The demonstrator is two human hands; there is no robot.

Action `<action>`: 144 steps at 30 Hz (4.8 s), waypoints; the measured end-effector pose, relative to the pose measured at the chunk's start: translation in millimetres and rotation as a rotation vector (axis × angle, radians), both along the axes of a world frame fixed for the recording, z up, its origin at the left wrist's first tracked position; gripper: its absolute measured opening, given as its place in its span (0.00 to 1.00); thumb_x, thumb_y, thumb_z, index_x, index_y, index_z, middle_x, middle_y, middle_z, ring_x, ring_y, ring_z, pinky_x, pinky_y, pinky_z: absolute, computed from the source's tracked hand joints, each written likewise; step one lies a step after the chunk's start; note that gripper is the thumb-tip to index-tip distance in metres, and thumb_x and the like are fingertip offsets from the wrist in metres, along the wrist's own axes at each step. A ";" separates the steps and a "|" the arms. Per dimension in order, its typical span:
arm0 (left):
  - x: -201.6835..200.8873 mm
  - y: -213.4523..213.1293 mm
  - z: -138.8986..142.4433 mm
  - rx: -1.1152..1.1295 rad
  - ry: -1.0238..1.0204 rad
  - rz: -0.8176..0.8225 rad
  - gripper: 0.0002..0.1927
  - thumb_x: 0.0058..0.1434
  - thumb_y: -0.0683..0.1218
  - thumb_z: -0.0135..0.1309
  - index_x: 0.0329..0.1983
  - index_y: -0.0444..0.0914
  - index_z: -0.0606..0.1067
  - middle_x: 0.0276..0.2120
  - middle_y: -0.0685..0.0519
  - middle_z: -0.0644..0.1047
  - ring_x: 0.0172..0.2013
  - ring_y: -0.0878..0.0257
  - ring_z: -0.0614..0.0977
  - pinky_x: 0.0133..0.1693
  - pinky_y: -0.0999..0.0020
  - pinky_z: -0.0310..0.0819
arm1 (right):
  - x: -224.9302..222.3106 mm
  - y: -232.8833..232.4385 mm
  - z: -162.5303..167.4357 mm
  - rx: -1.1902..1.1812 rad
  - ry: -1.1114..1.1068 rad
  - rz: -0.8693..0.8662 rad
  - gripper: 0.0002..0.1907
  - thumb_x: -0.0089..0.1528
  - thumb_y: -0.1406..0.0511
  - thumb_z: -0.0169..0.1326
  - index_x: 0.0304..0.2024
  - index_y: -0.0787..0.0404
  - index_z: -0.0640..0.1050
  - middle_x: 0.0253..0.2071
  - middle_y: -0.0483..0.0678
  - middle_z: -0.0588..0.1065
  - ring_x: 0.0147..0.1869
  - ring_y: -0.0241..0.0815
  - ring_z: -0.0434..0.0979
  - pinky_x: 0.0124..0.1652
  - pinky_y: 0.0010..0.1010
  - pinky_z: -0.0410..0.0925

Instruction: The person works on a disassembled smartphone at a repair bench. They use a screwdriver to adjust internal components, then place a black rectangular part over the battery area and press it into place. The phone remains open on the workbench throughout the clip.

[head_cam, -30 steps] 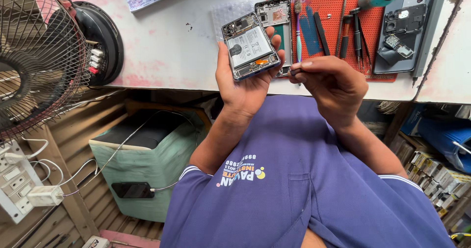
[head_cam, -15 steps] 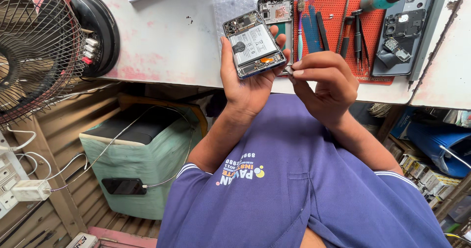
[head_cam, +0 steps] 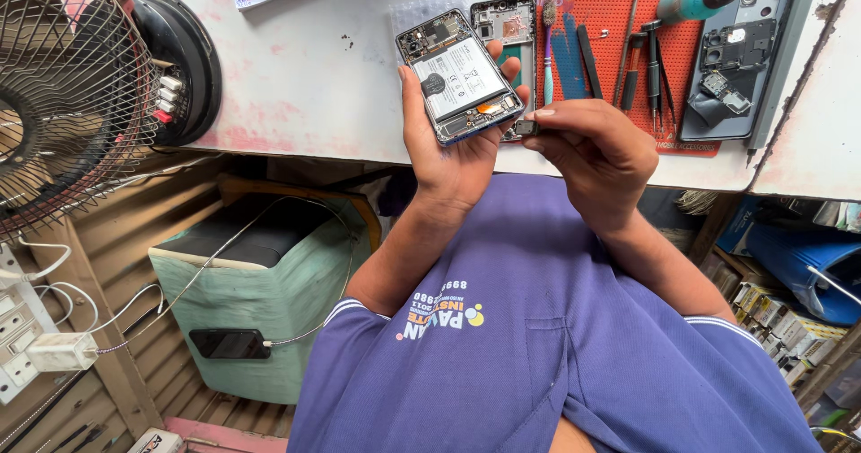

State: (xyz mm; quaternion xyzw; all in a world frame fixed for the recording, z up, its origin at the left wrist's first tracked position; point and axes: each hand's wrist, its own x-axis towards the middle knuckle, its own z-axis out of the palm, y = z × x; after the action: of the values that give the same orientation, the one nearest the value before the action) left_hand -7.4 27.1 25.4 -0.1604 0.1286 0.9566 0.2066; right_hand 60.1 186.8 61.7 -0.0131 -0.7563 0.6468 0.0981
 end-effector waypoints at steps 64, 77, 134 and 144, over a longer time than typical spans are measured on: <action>6.0 7.0 21.3 -0.254 0.193 0.113 0.35 0.82 0.66 0.28 0.72 0.33 0.59 0.61 0.40 0.70 0.52 0.51 0.80 0.47 0.55 0.83 | -14.2 -3.6 -9.9 -0.081 0.001 0.066 0.09 0.66 0.77 0.65 0.47 0.68 0.79 0.55 0.48 0.69 0.56 0.35 0.76 0.58 0.25 0.76; -5.0 -1.6 23.1 -0.117 0.094 0.017 0.36 0.81 0.67 0.27 0.71 0.33 0.61 0.59 0.39 0.72 0.54 0.48 0.80 0.51 0.49 0.83 | -14.6 -0.1 -0.8 -0.092 -0.091 0.068 0.10 0.67 0.77 0.62 0.51 0.66 0.82 0.54 0.48 0.71 0.54 0.33 0.76 0.53 0.19 0.72; 3.3 -7.3 7.3 0.071 0.001 -0.097 0.37 0.80 0.68 0.28 0.69 0.33 0.66 0.60 0.40 0.75 0.56 0.48 0.80 0.52 0.47 0.81 | -11.3 -9.1 -3.7 -0.110 0.017 0.047 0.10 0.69 0.78 0.62 0.51 0.68 0.79 0.54 0.49 0.70 0.56 0.34 0.76 0.56 0.21 0.72; 15.7 -17.0 6.8 0.054 -0.048 -0.073 0.39 0.80 0.68 0.27 0.69 0.31 0.66 0.60 0.39 0.75 0.56 0.48 0.80 0.53 0.49 0.79 | -7.1 -17.6 -1.5 -0.083 0.021 0.062 0.09 0.70 0.78 0.62 0.51 0.68 0.79 0.54 0.49 0.70 0.54 0.32 0.76 0.51 0.18 0.73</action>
State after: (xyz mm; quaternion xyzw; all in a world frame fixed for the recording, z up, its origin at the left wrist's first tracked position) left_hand 8.3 10.1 32.3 -0.1727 0.1036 0.9474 0.2486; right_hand 53.1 169.3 60.2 0.0130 -0.7278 0.6804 0.0855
